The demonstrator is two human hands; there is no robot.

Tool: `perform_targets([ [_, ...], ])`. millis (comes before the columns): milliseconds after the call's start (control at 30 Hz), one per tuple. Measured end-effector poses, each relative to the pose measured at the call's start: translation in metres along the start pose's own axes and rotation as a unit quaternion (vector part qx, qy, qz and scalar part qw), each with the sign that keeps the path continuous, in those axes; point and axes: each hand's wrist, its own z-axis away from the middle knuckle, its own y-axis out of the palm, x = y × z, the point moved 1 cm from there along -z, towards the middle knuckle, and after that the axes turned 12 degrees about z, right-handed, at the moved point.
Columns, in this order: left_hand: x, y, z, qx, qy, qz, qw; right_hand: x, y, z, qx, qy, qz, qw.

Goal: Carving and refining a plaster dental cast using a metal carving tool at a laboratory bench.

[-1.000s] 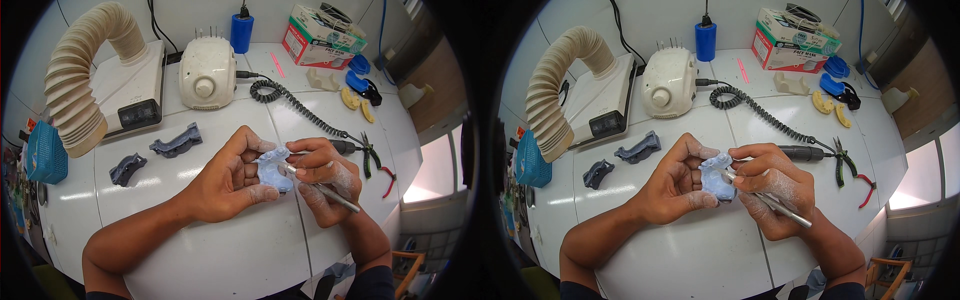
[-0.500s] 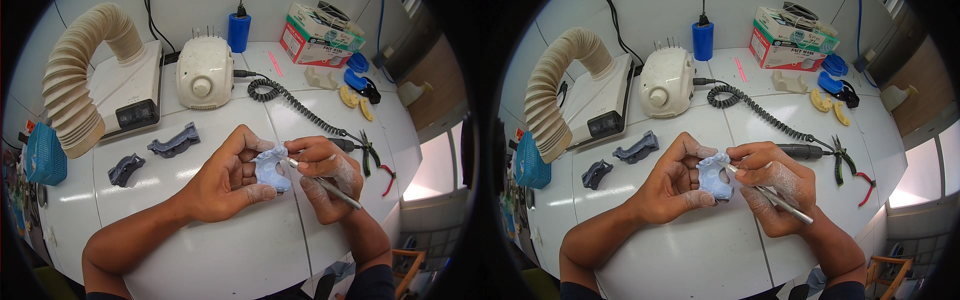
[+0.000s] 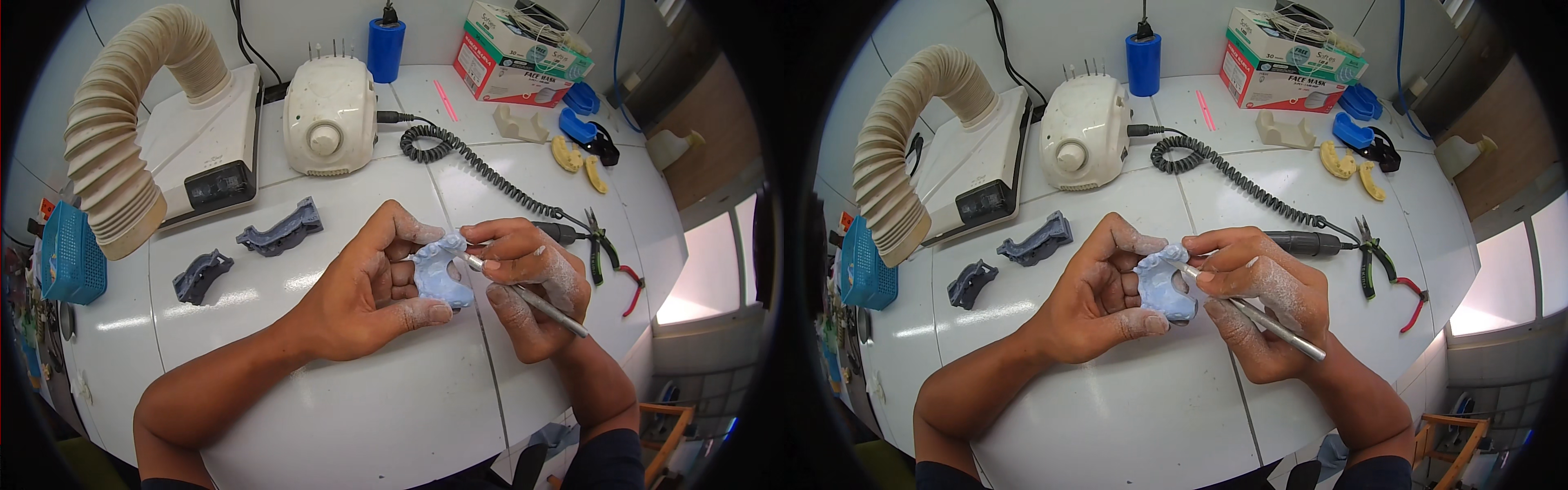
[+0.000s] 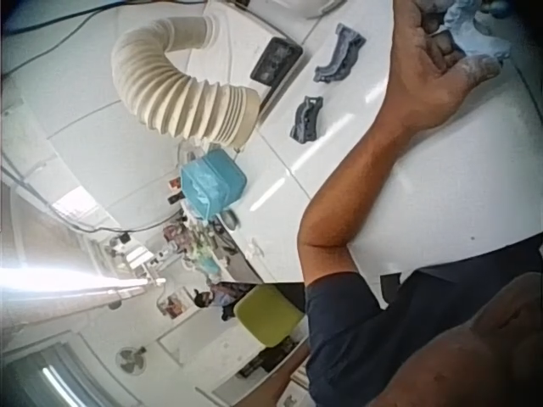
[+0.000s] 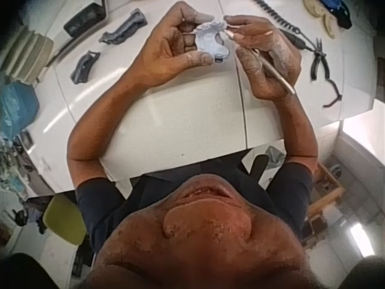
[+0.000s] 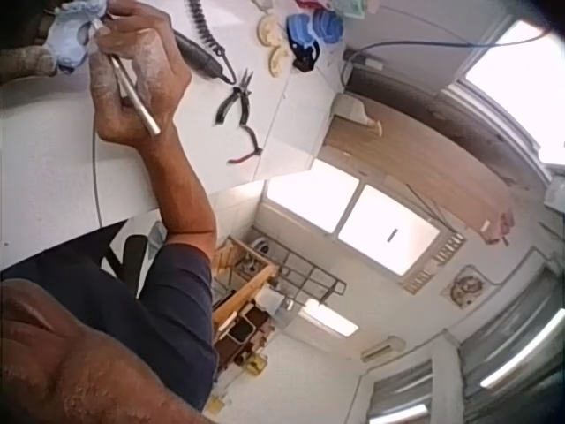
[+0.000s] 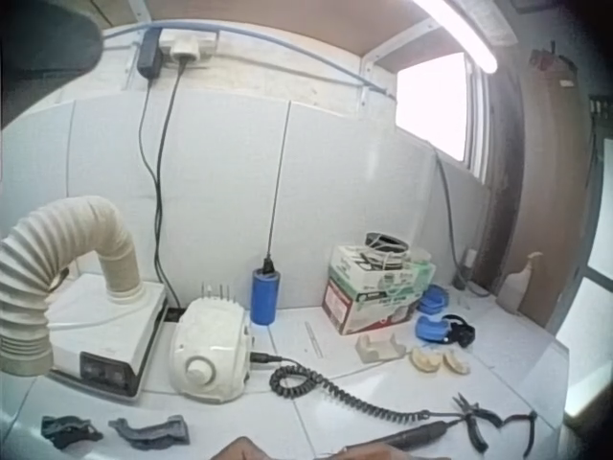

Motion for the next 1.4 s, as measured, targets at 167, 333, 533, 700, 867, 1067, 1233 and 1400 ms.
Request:
perform_targets([
  [167,-0.001,0.001,0.0,0.0,-0.002,-0.004,1.0,0.0,-0.002,-0.002,0.013,-0.017,0.01,1.0],
  [333,-0.001,0.001,0.0,0.0,0.003,-0.002,1.0,0.0,0.001,0.0,-0.004,-0.005,-0.004,1.0],
  [533,0.002,0.0,0.0,-0.001,0.006,-0.001,1.0,0.0,0.0,0.0,0.018,-0.025,0.009,0.999],
  [700,0.004,-0.002,-0.002,0.003,0.011,0.006,1.0,0.0,0.001,-0.001,0.008,-0.015,0.006,1.0],
  [867,0.004,-0.002,-0.001,-0.005,0.011,-0.004,1.0,-0.003,0.0,-0.001,0.022,-0.024,0.019,0.999],
  [1067,0.002,0.0,-0.001,-0.006,0.022,-0.005,1.0,-0.001,0.001,0.0,0.011,-0.023,0.006,1.0],
  [1233,0.007,-0.004,-0.001,0.0,0.025,-0.015,1.0,-0.004,0.0,0.002,0.012,-0.022,-0.002,1.0],
  [1400,0.006,-0.001,-0.001,0.002,0.031,-0.007,0.999,-0.001,0.002,0.002,0.005,-0.016,-0.002,1.0],
])
